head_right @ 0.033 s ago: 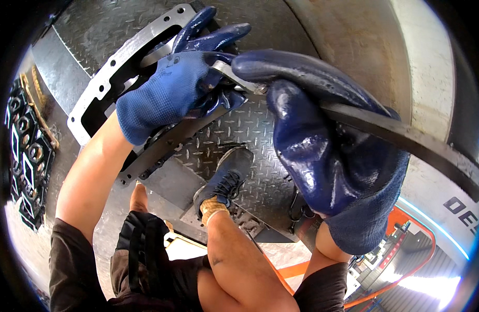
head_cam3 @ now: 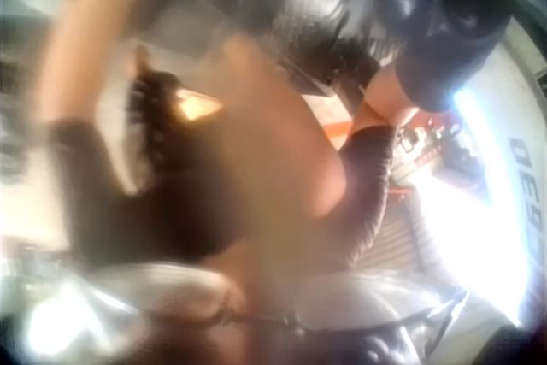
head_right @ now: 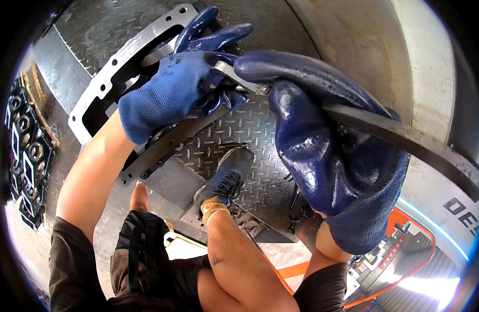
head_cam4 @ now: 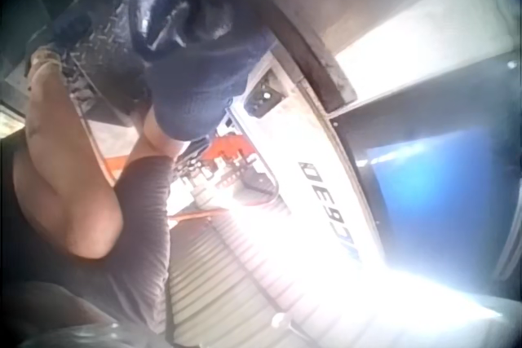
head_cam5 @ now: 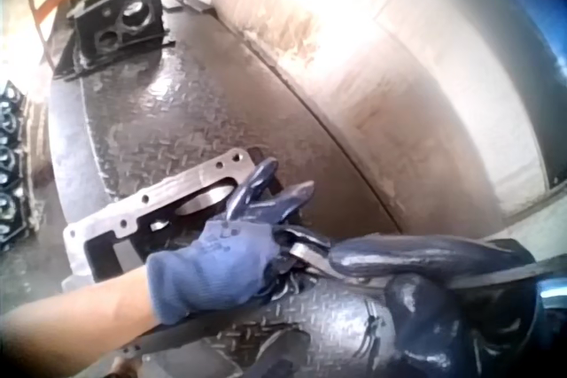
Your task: The person measures a metal casing using a caliper and then transports the part across the facility using a hand truck.
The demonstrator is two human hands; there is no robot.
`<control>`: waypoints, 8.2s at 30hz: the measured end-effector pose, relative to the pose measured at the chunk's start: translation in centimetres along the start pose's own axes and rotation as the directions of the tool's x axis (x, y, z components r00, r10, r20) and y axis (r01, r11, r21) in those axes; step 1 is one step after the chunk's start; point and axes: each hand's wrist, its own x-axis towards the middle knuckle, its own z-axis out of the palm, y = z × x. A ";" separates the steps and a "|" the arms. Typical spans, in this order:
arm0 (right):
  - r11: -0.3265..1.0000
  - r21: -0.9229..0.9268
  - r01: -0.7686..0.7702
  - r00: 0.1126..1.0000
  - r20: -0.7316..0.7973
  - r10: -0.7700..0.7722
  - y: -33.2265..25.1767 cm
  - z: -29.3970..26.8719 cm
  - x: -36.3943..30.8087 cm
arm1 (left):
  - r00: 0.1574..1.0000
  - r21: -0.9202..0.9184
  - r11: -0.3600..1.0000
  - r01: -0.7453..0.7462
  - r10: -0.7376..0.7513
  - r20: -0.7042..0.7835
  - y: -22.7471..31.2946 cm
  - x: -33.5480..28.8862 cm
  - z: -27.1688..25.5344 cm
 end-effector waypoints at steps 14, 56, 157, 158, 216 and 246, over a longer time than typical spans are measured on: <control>1.000 -0.010 -0.020 0.997 0.076 0.021 -0.7 -0.1 0.6 | 0.731 0.256 0.895 -0.366 0.446 -0.516 -2.9 1.0 3.0; 0.996 0.007 -0.086 0.992 0.092 0.085 -1.9 1.1 -0.5 | 0.823 0.103 0.944 -0.315 0.325 -0.466 -1.8 -0.2 3.0; 0.971 0.058 -0.231 0.697 -0.686 0.207 3.8 -5.4 -4.7 | 0.858 0.446 0.848 -0.285 0.434 -0.276 0.0 1.0 0.3; 0.974 0.005 -0.227 0.699 -0.696 0.167 3.9 -5.3 -4.7 | 0.859 0.421 0.857 -0.299 0.433 -0.272 0.0 1.0 0.2; 0.667 0.736 -0.120 0.689 -0.422 0.589 4.0 -1.6 -6.1 | 0.973 -0.915 0.403 0.025 -0.221 -0.071 5.7 -6.9 -1.0; 0.401 0.911 -0.095 0.748 -0.200 0.633 5.4 -2.6 -5.2 | 0.950 -0.578 0.801 -0.155 -0.040 -0.311 7.8 -5.3 0.0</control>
